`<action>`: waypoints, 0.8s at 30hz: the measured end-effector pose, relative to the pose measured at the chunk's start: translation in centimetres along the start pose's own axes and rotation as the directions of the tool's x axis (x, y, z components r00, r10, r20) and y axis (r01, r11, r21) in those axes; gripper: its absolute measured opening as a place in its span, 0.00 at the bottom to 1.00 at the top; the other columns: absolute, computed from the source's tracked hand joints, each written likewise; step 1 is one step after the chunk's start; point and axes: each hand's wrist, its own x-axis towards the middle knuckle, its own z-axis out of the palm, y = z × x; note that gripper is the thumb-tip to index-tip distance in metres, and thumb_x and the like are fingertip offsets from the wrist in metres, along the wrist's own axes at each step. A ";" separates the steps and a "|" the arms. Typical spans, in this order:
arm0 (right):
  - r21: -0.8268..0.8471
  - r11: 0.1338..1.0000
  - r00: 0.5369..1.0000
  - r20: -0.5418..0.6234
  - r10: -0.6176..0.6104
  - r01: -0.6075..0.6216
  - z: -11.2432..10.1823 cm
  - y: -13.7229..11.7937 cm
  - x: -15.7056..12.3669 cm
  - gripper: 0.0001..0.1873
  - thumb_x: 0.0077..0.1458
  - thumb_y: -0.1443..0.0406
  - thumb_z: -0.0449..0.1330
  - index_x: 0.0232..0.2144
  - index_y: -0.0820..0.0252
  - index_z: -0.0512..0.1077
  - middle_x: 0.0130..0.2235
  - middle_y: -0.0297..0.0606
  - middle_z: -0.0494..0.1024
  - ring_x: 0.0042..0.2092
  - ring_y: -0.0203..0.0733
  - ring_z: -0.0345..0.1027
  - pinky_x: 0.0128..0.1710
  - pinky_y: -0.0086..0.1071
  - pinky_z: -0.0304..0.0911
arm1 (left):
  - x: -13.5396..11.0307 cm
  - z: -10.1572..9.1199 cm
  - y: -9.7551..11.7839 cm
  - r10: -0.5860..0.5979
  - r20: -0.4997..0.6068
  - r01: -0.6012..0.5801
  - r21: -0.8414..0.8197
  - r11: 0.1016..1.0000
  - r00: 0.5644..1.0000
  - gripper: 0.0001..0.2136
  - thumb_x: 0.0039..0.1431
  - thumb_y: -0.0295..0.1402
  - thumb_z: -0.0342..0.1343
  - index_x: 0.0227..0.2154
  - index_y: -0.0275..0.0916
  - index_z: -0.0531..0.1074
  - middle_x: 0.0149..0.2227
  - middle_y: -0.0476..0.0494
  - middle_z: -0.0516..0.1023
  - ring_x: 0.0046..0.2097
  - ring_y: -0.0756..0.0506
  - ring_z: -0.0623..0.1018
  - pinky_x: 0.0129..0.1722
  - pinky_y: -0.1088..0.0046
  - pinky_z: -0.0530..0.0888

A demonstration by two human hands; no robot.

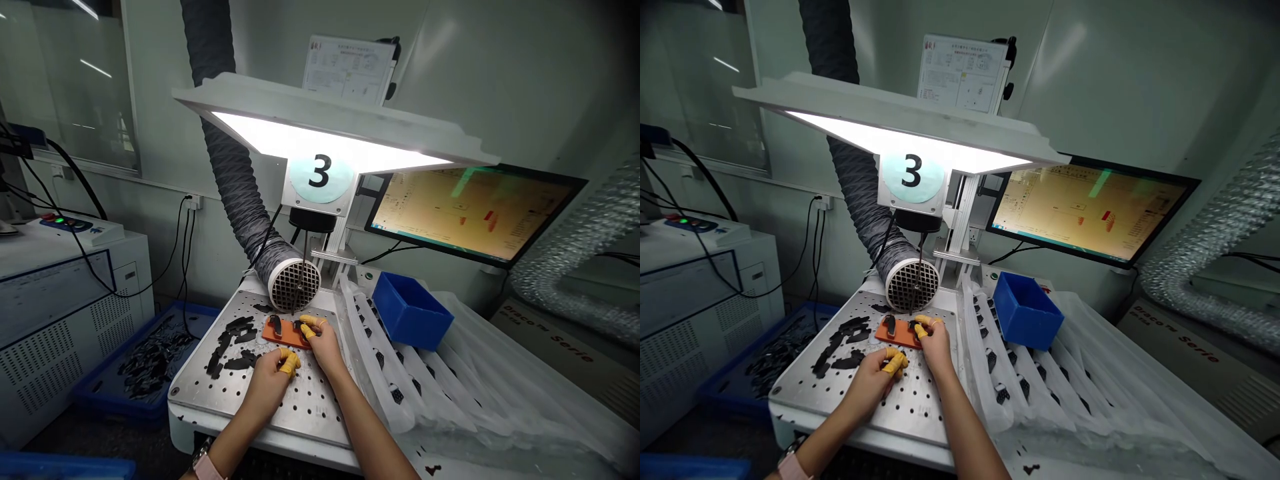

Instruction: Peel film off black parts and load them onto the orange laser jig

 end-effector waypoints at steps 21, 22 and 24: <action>-0.134 0.990 0.998 -0.045 -0.052 0.045 -0.6 0.7 -0.8 0.19 0.48 0.67 0.53 0.41 0.60 0.77 0.41 0.40 0.76 0.41 0.43 0.70 0.45 0.35 0.65 | 0.0 0.0 -0.1 -0.004 0.015 0.004 -0.004 1.000 1.000 0.14 0.50 0.42 0.52 0.25 0.35 0.72 0.20 0.50 0.70 0.18 0.54 0.61 0.17 0.79 0.56; -0.150 0.988 0.998 -0.039 -0.051 0.045 -0.6 0.6 -0.8 0.18 0.48 0.67 0.54 0.41 0.61 0.77 0.41 0.41 0.76 0.41 0.43 0.70 0.45 0.35 0.65 | 0.0 0.0 -0.1 -0.006 0.016 0.006 -0.005 1.000 1.000 0.13 0.50 0.42 0.52 0.25 0.35 0.72 0.20 0.50 0.70 0.17 0.54 0.61 0.17 0.79 0.56; -0.191 0.981 0.998 -0.029 -0.050 0.043 -0.6 0.3 -0.9 0.18 0.47 0.68 0.54 0.41 0.61 0.77 0.40 0.41 0.75 0.39 0.42 0.70 0.45 0.35 0.65 | -0.1 0.0 0.0 -0.007 0.017 0.007 -0.006 1.000 1.000 0.13 0.50 0.42 0.52 0.25 0.35 0.72 0.20 0.50 0.70 0.17 0.54 0.61 0.17 0.79 0.55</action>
